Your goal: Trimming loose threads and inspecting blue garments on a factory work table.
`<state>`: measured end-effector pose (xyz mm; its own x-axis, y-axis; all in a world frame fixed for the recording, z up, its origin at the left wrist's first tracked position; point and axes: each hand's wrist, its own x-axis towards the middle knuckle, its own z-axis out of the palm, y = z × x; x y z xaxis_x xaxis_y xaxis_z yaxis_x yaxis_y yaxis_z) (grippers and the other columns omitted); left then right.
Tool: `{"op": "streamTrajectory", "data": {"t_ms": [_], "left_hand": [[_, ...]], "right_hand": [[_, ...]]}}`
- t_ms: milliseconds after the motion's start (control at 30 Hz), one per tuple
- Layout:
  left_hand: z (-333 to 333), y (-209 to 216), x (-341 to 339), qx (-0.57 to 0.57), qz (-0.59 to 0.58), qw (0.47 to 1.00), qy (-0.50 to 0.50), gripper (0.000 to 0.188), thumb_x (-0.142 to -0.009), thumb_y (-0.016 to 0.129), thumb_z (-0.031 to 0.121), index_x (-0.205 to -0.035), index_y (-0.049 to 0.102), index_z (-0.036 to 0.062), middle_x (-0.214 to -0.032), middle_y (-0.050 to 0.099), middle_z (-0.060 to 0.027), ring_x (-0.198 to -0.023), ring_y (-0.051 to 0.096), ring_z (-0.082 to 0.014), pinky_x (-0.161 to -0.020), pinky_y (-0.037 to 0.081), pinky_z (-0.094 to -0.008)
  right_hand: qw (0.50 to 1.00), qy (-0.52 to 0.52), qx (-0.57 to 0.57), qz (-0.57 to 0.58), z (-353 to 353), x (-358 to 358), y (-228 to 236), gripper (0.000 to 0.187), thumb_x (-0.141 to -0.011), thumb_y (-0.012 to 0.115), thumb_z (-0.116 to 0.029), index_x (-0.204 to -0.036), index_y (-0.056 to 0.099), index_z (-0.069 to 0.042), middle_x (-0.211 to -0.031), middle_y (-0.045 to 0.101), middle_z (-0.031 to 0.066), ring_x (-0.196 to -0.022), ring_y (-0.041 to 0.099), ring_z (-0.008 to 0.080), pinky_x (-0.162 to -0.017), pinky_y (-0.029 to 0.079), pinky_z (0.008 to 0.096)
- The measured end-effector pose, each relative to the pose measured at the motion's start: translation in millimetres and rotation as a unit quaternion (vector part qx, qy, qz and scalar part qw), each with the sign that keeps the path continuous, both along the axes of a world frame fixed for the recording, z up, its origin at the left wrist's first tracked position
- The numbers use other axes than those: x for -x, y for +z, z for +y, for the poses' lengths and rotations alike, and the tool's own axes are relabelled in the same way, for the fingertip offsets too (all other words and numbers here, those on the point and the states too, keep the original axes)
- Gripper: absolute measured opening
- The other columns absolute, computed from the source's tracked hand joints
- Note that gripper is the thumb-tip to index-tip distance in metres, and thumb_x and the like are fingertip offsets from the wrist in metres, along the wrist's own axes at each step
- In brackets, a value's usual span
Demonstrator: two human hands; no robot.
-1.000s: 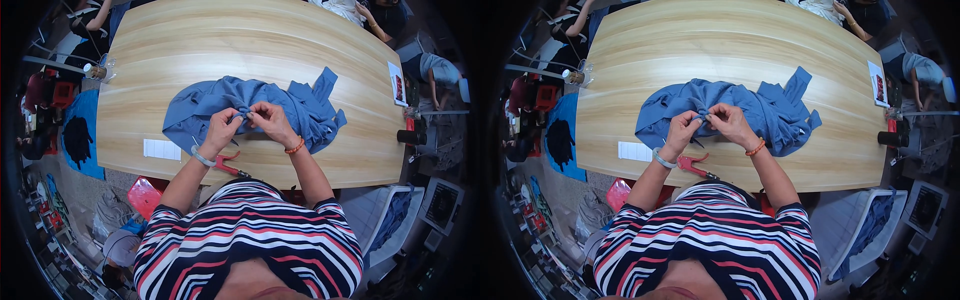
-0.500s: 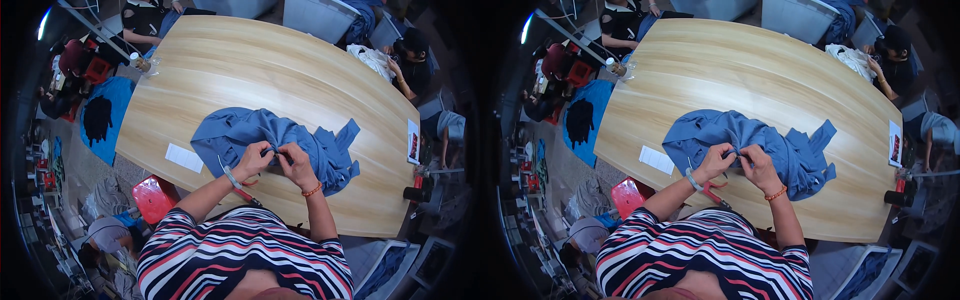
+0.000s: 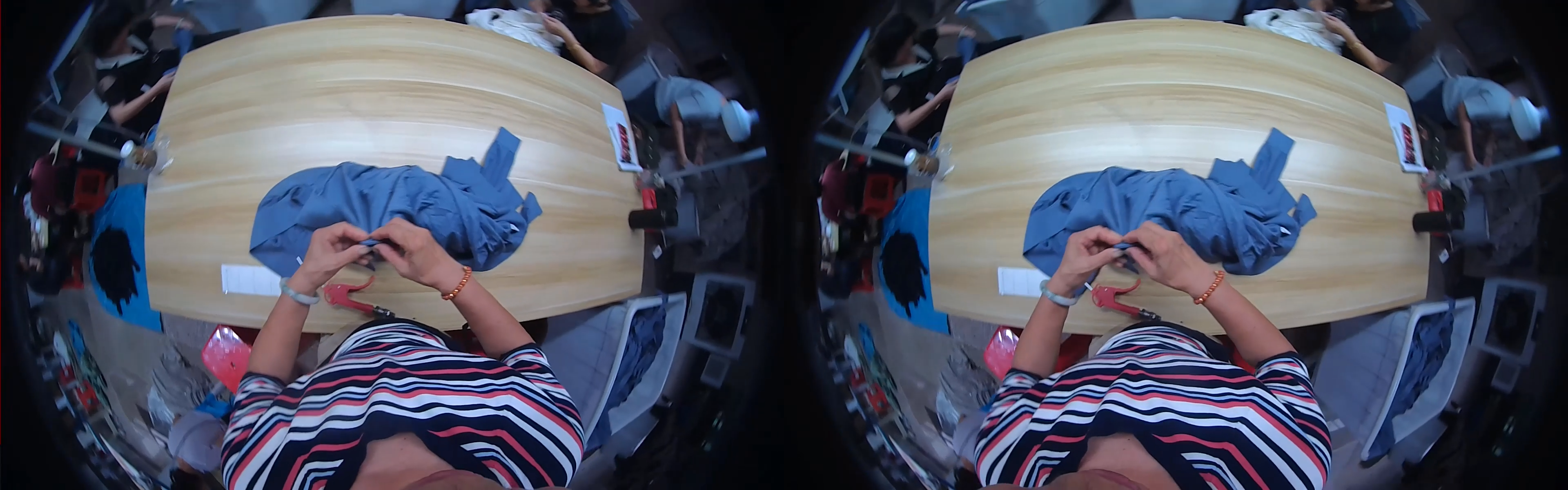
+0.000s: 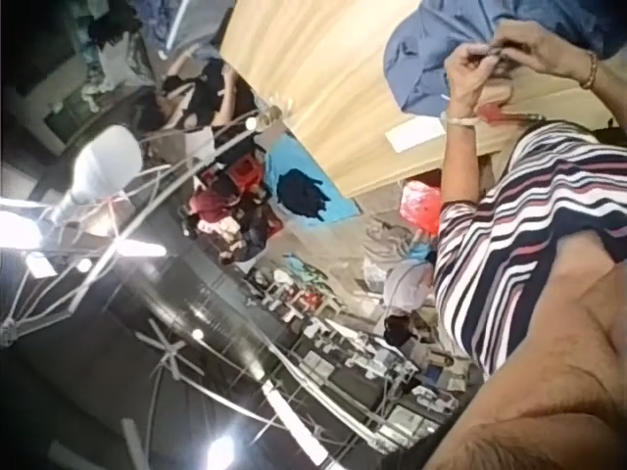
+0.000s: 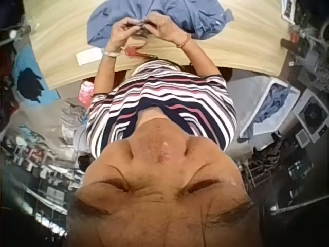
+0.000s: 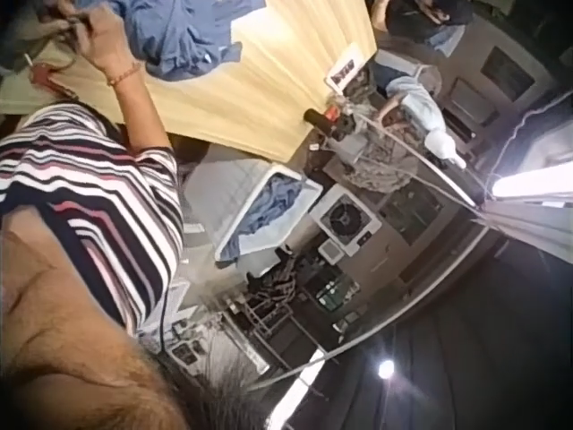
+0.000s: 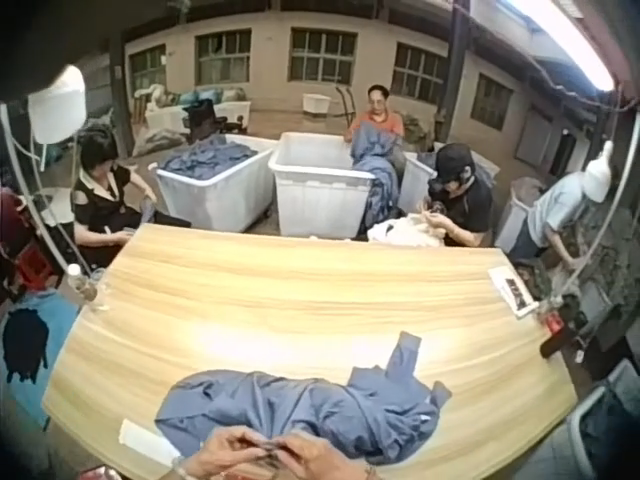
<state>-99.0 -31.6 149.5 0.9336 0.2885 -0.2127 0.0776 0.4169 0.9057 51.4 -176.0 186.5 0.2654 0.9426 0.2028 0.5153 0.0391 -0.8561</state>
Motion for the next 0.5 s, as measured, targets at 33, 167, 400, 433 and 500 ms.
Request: {"op": "streamTrajectory", "data": {"t_ms": [33,167,400,433,500], "left_hand": [[0,0,0,0.002,0.0,1.0,0.004,0.015,-0.084,0.062,-0.002,-0.098,0.06,-0.0049,-0.093,0.064,-0.0102,-0.077,0.063,-0.0139,-0.07,0.053,-0.0241],[-2,2,-2,-0.045,0.014,0.999,0.023,0.011,-0.083,0.061,-0.004,-0.094,0.06,-0.0046,-0.085,0.064,-0.0088,-0.073,0.063,-0.0132,-0.065,0.053,-0.0229],[-6,4,-12,-0.096,0.009,0.995,0.037,0.008,-0.083,0.062,-0.002,-0.092,0.061,-0.0012,-0.082,0.062,-0.0039,-0.07,0.059,-0.0074,-0.062,0.05,-0.0191],[-8,5,-12,-0.124,0.018,0.991,0.057,0.007,-0.084,0.062,-0.001,-0.091,0.061,-0.0006,-0.082,0.062,-0.003,-0.07,0.058,-0.0062,-0.062,0.049,-0.0184],[-11,2,-14,-0.143,0.021,0.987,0.064,0.006,-0.083,0.063,-0.001,-0.089,0.061,-0.0003,-0.082,0.061,-0.0015,-0.071,0.057,-0.0051,-0.063,0.047,-0.0178]], "right_hand": [[1.0,0.007,-0.003,0.017,0,-1,0,0.015,-0.079,0.062,-0.004,-0.093,0.059,-0.001,-0.083,0.056,0.0141,-0.075,0.059,0.0312,-0.064,0.048,0.0374],[1.0,0.016,0.012,-0.012,-3,-2,-5,0.012,-0.082,0.06,-0.01,-0.091,0.06,-0.002,-0.082,0.055,0.0144,-0.078,0.058,0.0326,-0.068,0.048,0.0384],[0.998,-0.044,0.026,-0.028,-6,3,-9,0.011,-0.082,0.059,-0.011,-0.088,0.058,-0.001,-0.082,0.056,0.0159,-0.078,0.058,0.0347,-0.069,0.047,0.0408],[0.997,-0.068,0.031,-0.029,-5,5,-10,0.011,-0.083,0.059,-0.011,-0.088,0.058,-0.001,-0.083,0.056,0.0165,-0.077,0.058,0.0353,-0.068,0.048,0.0415],[0.995,-0.092,0.031,-0.03,-5,8,-17,0.011,-0.083,0.059,-0.011,-0.088,0.057,-0.001,-0.083,0.056,0.017,-0.077,0.058,0.0359,-0.068,0.048,0.0421]]}}
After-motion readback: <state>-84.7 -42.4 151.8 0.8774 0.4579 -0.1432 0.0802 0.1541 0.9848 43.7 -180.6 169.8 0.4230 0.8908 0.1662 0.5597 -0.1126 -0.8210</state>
